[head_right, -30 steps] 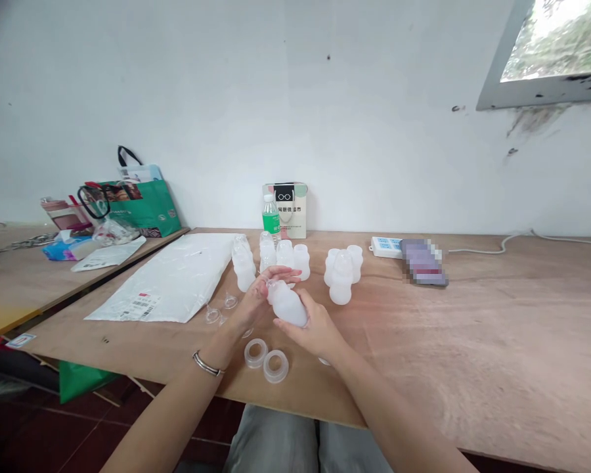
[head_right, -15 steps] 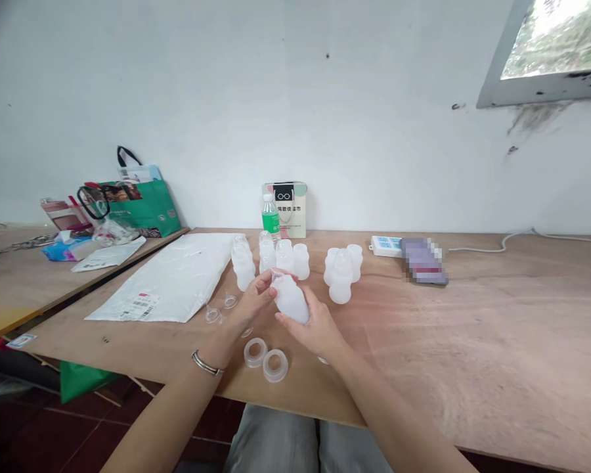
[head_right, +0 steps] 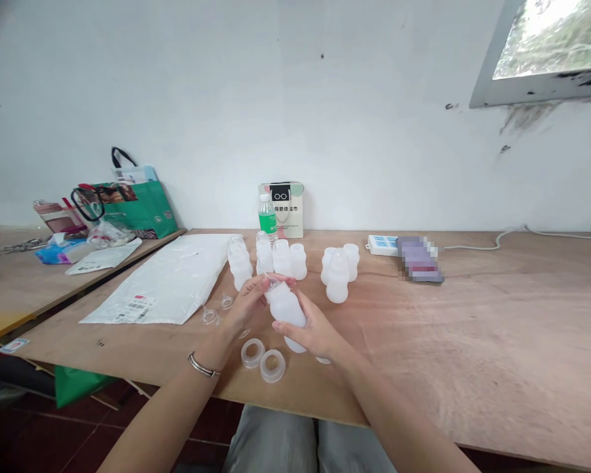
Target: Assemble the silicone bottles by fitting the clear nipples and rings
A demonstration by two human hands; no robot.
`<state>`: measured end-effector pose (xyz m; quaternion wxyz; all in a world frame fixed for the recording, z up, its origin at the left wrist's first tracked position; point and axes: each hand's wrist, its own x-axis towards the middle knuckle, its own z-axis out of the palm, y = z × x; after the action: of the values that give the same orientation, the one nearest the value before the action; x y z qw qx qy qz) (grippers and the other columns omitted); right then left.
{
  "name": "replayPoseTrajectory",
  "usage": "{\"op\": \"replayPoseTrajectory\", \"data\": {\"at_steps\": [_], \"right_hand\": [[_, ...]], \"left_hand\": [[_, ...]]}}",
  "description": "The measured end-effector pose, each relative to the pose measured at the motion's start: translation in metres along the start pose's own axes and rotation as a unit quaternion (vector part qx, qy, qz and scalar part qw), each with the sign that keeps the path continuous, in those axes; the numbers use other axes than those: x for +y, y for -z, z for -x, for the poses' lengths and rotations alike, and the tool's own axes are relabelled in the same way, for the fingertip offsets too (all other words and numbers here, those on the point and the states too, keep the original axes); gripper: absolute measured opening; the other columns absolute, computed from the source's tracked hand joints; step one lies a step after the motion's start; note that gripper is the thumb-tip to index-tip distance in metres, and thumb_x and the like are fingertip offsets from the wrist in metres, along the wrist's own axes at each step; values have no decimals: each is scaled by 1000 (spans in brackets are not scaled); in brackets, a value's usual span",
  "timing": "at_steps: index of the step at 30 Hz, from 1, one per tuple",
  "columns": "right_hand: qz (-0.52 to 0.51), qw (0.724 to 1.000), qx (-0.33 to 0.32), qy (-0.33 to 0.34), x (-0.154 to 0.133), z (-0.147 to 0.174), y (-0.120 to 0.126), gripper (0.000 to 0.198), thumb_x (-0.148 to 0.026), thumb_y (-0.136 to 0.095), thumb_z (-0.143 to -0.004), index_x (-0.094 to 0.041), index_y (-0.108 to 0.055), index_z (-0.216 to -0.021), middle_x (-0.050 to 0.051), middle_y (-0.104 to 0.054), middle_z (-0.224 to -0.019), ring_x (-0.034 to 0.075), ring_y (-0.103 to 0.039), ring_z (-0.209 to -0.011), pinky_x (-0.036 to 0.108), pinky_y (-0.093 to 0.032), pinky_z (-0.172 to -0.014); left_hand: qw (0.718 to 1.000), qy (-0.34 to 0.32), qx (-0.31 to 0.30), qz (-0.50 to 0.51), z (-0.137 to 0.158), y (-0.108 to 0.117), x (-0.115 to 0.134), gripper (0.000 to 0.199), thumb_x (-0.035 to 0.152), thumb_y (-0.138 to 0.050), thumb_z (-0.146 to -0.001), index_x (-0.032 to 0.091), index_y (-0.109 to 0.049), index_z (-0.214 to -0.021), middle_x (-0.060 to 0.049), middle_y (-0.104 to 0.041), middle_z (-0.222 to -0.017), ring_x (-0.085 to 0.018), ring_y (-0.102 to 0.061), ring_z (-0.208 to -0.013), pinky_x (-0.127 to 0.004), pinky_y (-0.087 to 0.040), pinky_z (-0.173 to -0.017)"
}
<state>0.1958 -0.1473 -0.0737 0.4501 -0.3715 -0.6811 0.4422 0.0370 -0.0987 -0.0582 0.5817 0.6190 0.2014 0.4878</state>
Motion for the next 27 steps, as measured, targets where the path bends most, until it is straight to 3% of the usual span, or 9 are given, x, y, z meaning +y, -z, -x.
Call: {"op": "replayPoseTrajectory", "data": {"at_steps": [3,10,13,18,22,27], "right_hand": [[44,999,-1,31,5,0,-2,61,-36,-66,-79,-22,-43,-134,8,-61,-118,24,-60,-98,36,-52,-80],[81,996,4,32,12,0,-5,65,-38,-65,-79,-25,-39,-138,8,-63,-118,29,-59,-108,42,-52,-84],[86,996,14,35,13,-1,-4,66,-37,-65,-79,-24,-39,-138,9,-62,-119,30,-59,-108,43,-52,-85],[113,990,62,61,15,-4,-1,66,-35,-66,-77,-23,-40,-136,9,-62,-120,29,-57,-112,42,-49,-89],[128,986,77,75,14,-5,0,57,-35,-66,-77,-23,-45,-129,8,-63,-114,27,-60,-104,40,-49,-86],[120,988,78,60,14,-4,0,53,-37,-66,-78,-23,-45,-125,7,-63,-111,24,-61,-96,38,-49,-82]], "left_hand": [[1000,-7,27,3,0,1,-1,30,42,-62,-83,16,-75,-89,-9,-75,-95,-21,-66,-87,-30,-50,-77],[999,-34,39,4,-2,5,-5,29,42,-65,-81,15,-76,-81,-8,-76,-83,-21,-68,-79,-31,-51,-75],[999,-39,14,23,-2,5,-6,32,44,-60,-84,15,-75,-90,-10,-75,-94,-23,-68,-88,-33,-51,-79],[995,-48,-52,67,-2,3,-5,63,66,-43,-84,15,-69,-109,-14,-67,-117,-30,-61,-110,-41,-48,-93],[995,-86,-48,1,1,3,-2,44,48,-63,-81,20,-67,-114,-11,-63,-126,-29,-57,-118,-40,-46,-96],[994,-85,-48,-44,2,3,-3,37,40,-62,-84,21,-66,-115,-11,-62,-127,-28,-55,-120,-39,-44,-100]]}}
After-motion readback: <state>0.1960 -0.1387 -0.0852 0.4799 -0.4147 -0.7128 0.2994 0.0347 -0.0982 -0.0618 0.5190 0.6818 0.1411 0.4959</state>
